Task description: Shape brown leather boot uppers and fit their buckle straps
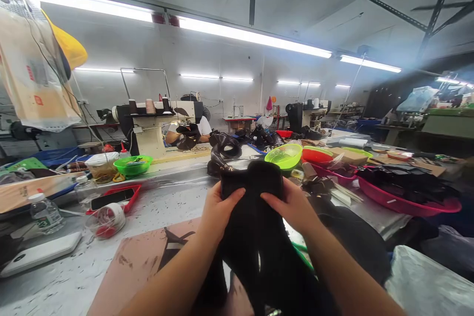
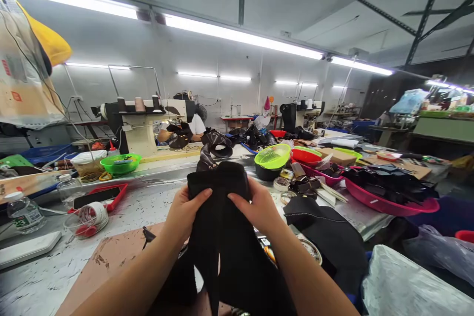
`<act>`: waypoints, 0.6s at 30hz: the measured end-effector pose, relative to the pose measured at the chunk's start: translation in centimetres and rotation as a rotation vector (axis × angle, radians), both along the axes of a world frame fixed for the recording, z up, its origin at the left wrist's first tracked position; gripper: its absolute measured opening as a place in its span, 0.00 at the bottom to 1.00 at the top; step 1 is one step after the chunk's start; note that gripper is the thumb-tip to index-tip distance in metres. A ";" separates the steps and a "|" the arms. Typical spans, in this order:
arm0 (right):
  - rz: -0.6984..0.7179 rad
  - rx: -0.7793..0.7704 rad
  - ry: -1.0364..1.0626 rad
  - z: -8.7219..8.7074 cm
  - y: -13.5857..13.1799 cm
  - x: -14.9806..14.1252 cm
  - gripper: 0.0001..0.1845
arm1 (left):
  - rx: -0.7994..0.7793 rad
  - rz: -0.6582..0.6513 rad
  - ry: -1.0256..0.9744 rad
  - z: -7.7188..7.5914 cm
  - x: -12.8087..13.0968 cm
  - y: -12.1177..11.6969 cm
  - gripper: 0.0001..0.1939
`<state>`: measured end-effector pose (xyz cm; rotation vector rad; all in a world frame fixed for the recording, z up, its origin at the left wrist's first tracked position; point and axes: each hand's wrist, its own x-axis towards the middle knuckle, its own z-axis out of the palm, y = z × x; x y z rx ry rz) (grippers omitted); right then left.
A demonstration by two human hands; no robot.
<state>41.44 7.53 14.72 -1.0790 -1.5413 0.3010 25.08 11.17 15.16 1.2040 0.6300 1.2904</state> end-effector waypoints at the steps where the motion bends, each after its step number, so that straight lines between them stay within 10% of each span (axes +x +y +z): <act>1: -0.028 0.007 0.029 -0.7 0.0 -0.4 0.12 | 0.000 0.046 0.008 -0.5 0.2 0.0 0.14; 7: 0.106 -0.045 0.217 -2.5 -0.2 -2.2 0.21 | 0.117 0.306 0.146 -3.6 1.0 -0.3 0.14; 18: -0.085 -0.140 0.235 -2.8 0.6 -2.1 0.16 | 0.120 0.284 0.181 -4.5 0.2 -0.4 0.23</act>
